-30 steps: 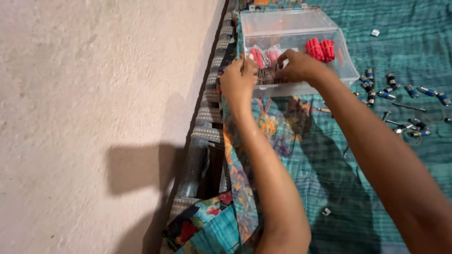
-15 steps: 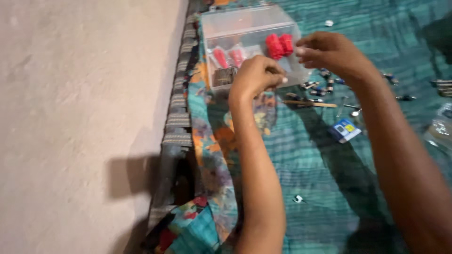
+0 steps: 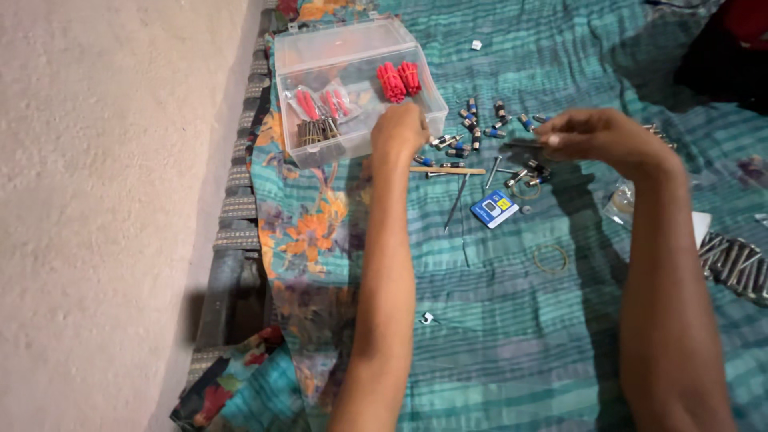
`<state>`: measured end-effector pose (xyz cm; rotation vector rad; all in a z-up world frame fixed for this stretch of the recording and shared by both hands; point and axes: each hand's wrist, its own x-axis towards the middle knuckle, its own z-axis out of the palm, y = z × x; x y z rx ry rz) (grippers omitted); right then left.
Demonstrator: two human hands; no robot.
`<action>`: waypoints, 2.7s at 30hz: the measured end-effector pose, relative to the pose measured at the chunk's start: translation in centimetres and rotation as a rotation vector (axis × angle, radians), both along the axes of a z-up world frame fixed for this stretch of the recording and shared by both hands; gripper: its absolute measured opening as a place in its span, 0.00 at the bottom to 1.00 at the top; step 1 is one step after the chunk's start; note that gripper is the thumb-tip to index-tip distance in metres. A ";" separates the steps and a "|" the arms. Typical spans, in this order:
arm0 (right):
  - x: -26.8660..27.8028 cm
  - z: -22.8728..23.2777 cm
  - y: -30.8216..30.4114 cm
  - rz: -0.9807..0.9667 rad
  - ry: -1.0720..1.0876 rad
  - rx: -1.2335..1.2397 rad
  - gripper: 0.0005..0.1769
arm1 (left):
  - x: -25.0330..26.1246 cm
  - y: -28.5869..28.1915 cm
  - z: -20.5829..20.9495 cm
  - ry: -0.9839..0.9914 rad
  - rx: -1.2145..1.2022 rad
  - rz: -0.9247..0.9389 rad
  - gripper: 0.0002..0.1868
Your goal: The person assembles small metal hardware components on a bed. They pick up metal rings and cylindrical pieces, fit them together, and place the assembled units into a clear plastic container.
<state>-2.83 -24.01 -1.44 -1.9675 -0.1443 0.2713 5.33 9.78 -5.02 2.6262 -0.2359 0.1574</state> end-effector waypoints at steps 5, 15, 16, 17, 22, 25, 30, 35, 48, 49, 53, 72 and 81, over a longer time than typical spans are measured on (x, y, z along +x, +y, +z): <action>0.6 -0.8 -1.1 0.024 0.074 -0.205 0.14 | -3.0 -3.0 3.5 0.303 0.096 -0.197 0.18; 1.3 -1.5 2.7 0.024 -0.242 -0.543 0.13 | -4.8 -7.3 3.3 0.326 0.365 -0.245 0.16; 1.3 -1.4 4.0 0.042 -0.217 -0.691 0.14 | -4.8 -6.3 3.7 0.242 0.370 -0.207 0.16; 1.1 -1.2 5.0 0.060 -0.190 -0.839 0.16 | -5.0 -5.4 4.1 0.158 0.375 -0.169 0.16; 0.4 -0.6 5.7 0.024 -0.193 -0.963 0.14 | -5.6 -2.9 5.6 0.330 0.300 -0.043 0.10; 1.0 -1.0 3.3 0.096 -0.339 -0.763 0.13 | -5.3 -2.7 4.4 0.246 0.313 -0.039 0.16; 1.9 -2.0 2.0 0.038 -0.356 -0.396 0.12 | -2.7 -4.1 0.3 0.039 0.324 0.010 0.09; 2.4 -3.4 4.9 0.350 -0.421 -0.482 0.21 | -2.8 -4.2 0.4 0.046 0.337 -0.020 0.11; 3.1 -5.0 -0.2 -0.189 -0.513 -0.613 0.14 | -0.5 -7.4 -1.6 -0.159 -0.292 -0.438 0.07; 3.3 -5.5 0.4 -0.162 -0.546 -0.728 0.14 | -0.7 -8.1 -1.9 -0.139 -0.299 -0.415 0.08; 3.9 -6.7 2.1 -0.169 -0.599 -0.870 0.13 | -1.2 -9.5 -2.4 -0.218 -0.299 -0.342 0.06; -12.8 7.8 -10.7 -0.442 -0.197 -0.161 0.24 | -12.7 -21.4 1.3 0.382 -0.961 -0.794 0.24; -24.2 0.6 -20.2 -0.629 0.108 -0.129 0.25 | -19.5 -32.2 -1.3 0.280 -0.623 -0.842 0.15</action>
